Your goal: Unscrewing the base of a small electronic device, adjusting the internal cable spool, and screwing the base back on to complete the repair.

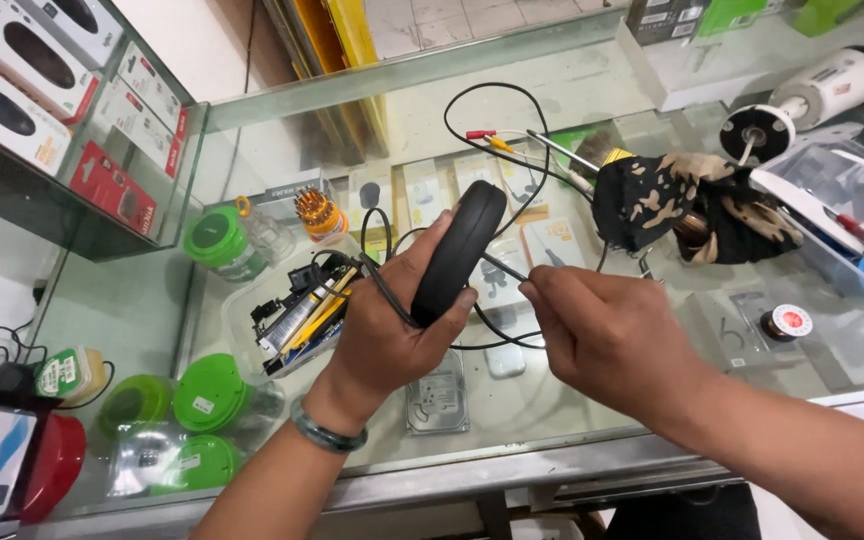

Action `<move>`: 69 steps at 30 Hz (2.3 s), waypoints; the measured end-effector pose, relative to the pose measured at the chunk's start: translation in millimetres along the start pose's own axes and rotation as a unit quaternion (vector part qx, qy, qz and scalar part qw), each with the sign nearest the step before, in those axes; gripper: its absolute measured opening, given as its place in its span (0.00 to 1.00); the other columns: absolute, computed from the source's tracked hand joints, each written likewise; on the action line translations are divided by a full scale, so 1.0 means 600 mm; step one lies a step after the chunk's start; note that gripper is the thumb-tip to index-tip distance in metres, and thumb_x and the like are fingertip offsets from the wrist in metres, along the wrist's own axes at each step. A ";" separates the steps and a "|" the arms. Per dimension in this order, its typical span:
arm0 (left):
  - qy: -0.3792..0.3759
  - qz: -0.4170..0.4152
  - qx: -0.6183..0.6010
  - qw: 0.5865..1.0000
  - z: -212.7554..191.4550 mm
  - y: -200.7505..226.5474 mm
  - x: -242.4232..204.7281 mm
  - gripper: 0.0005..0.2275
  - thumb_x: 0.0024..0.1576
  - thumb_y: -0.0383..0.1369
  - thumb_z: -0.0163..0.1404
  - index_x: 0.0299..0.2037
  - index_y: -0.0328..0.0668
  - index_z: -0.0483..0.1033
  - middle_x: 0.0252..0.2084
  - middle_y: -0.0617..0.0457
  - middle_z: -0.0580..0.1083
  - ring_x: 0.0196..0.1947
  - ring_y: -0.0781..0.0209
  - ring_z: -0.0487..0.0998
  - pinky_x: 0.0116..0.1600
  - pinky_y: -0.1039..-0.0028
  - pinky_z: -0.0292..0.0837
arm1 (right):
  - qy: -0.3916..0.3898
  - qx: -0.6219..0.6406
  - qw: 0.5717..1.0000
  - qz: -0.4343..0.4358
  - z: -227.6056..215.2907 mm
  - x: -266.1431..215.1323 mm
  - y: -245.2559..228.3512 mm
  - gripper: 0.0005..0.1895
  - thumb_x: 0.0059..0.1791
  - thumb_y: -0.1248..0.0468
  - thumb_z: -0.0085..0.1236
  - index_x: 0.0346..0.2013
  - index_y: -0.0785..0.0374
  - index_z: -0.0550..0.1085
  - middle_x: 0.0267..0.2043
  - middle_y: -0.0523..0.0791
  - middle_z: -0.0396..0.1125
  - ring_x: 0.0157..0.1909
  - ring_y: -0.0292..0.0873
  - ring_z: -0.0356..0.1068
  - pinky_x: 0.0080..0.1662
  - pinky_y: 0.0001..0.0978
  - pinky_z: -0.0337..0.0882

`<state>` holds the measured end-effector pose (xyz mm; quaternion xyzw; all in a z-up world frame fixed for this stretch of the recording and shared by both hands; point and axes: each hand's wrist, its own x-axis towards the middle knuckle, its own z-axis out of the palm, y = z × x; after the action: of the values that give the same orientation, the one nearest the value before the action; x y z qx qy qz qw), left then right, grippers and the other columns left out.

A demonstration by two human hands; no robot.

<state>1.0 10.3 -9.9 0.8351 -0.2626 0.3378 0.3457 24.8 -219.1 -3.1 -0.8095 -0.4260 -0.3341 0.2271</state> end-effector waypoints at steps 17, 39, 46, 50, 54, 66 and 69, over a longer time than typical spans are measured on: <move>0.034 -0.146 -0.002 0.989 0.031 0.013 0.013 0.23 0.61 0.40 0.51 0.65 0.39 0.68 0.59 0.44 0.77 0.50 0.53 0.84 0.51 0.70 0.79 | -0.192 0.590 0.644 0.448 -0.009 0.043 0.056 0.16 0.58 0.60 0.49 0.31 0.68 0.72 0.14 0.45 0.55 0.15 0.36 0.47 0.19 0.28 0.48; 0.177 -0.277 -0.614 0.717 0.010 -0.035 0.012 0.24 0.64 0.39 0.50 0.67 0.31 0.66 0.67 0.38 0.69 0.68 0.46 0.70 0.72 0.56 0.69 | -0.113 0.614 0.592 0.509 0.092 0.009 0.055 0.20 0.54 0.54 0.55 0.27 0.56 0.57 0.22 0.37 0.40 0.20 0.33 0.38 0.23 0.28 0.37; 0.073 -0.172 -0.619 0.763 0.069 -0.046 -0.026 0.30 0.54 0.20 0.57 0.69 0.38 0.65 0.67 0.35 0.68 0.63 0.43 0.74 0.66 0.52 0.74 | -0.027 0.661 0.558 0.501 0.078 0.015 0.033 0.19 0.60 0.52 0.44 0.38 0.67 0.69 0.23 0.36 0.40 0.17 0.29 0.41 0.21 0.23 0.45; 0.089 -0.196 -0.588 0.780 0.114 -0.098 -0.066 0.27 0.55 0.20 0.55 0.68 0.40 0.67 0.63 0.38 0.72 0.62 0.45 0.74 0.65 0.49 0.73 | -0.023 0.584 0.657 0.475 0.079 0.018 0.041 0.15 0.61 0.57 0.37 0.48 0.65 0.67 0.24 0.36 0.41 0.21 0.31 0.41 0.22 0.23 0.43; 0.140 -0.178 -0.615 0.755 0.076 -0.069 -0.029 0.28 0.55 0.19 0.56 0.68 0.36 0.66 0.62 0.37 0.73 0.61 0.40 0.74 0.64 0.43 0.73 | 0.004 0.397 0.855 0.334 0.040 0.013 0.065 0.19 0.54 0.70 0.40 0.60 0.72 0.55 0.29 0.48 0.58 0.26 0.41 0.56 0.30 0.32 0.57; 0.187 -0.220 -0.610 0.738 0.035 -0.063 -0.012 0.21 0.62 0.20 0.52 0.66 0.37 0.67 0.64 0.39 0.70 0.65 0.39 0.71 0.65 0.43 0.74 | 0.030 0.133 0.990 -0.045 0.002 0.016 0.024 0.08 0.52 0.73 0.59 0.46 0.68 0.78 0.22 0.43 0.63 0.20 0.40 0.59 0.26 0.30 0.59; 0.185 -0.215 -0.602 0.746 0.038 -0.065 -0.014 0.20 0.62 0.21 0.52 0.64 0.39 0.68 0.63 0.41 0.71 0.64 0.42 0.72 0.64 0.45 0.74 | 0.002 0.095 0.994 -0.054 0.006 0.010 0.023 0.08 0.53 0.71 0.58 0.47 0.68 0.77 0.22 0.43 0.61 0.22 0.43 0.59 0.26 0.34 0.60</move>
<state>30.6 19.1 -43.5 0.4089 -0.1558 0.1742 0.8822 39.8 -221.0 -2.2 -0.7596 -0.4983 -0.3055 0.2852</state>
